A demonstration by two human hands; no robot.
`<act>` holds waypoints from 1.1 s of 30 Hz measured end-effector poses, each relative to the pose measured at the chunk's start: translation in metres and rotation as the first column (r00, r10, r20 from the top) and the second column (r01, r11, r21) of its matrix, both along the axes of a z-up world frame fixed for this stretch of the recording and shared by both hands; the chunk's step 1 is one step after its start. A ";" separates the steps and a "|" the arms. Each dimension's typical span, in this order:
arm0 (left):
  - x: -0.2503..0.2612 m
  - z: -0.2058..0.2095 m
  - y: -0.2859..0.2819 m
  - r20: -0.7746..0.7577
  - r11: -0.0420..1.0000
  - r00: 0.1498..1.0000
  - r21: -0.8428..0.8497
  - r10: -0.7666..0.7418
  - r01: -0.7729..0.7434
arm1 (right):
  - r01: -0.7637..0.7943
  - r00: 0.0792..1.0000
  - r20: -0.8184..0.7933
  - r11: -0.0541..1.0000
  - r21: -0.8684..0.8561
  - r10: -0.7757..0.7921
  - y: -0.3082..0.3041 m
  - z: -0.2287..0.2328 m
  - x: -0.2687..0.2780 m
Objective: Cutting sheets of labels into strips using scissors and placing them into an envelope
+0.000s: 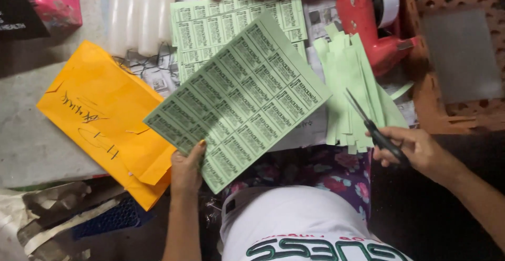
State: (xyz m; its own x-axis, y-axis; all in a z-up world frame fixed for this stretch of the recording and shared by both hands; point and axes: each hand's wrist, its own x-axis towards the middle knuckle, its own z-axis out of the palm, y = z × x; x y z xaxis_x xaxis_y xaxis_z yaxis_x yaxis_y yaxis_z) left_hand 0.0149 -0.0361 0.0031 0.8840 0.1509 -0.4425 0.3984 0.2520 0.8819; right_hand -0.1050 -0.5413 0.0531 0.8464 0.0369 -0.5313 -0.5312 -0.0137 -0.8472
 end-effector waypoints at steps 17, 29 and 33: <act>0.040 0.019 -0.008 -0.084 0.997 0.994 -0.040 -0.075 0.072 | -0.092 0.990 0.128 0.968 0.234 0.063 -0.004 -0.005 -0.003; 0.039 0.016 -0.007 -0.022 0.991 0.992 -0.036 -0.127 0.127 | -0.091 0.989 0.137 0.974 0.205 0.063 -0.001 -0.006 0.003; 0.038 0.017 -0.007 -0.029 0.990 0.989 -0.019 -0.142 0.141 | -0.095 0.987 0.142 0.980 0.176 0.070 0.001 -0.003 0.004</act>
State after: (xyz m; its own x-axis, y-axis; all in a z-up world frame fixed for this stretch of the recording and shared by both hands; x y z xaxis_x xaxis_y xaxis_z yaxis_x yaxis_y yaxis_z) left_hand 0.0532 -0.0431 0.0199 0.8823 0.0175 -0.4703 0.4571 0.2057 0.8653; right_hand -0.1009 -0.5406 0.0502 0.8996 0.1951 -0.3908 -0.4156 0.1076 -0.9031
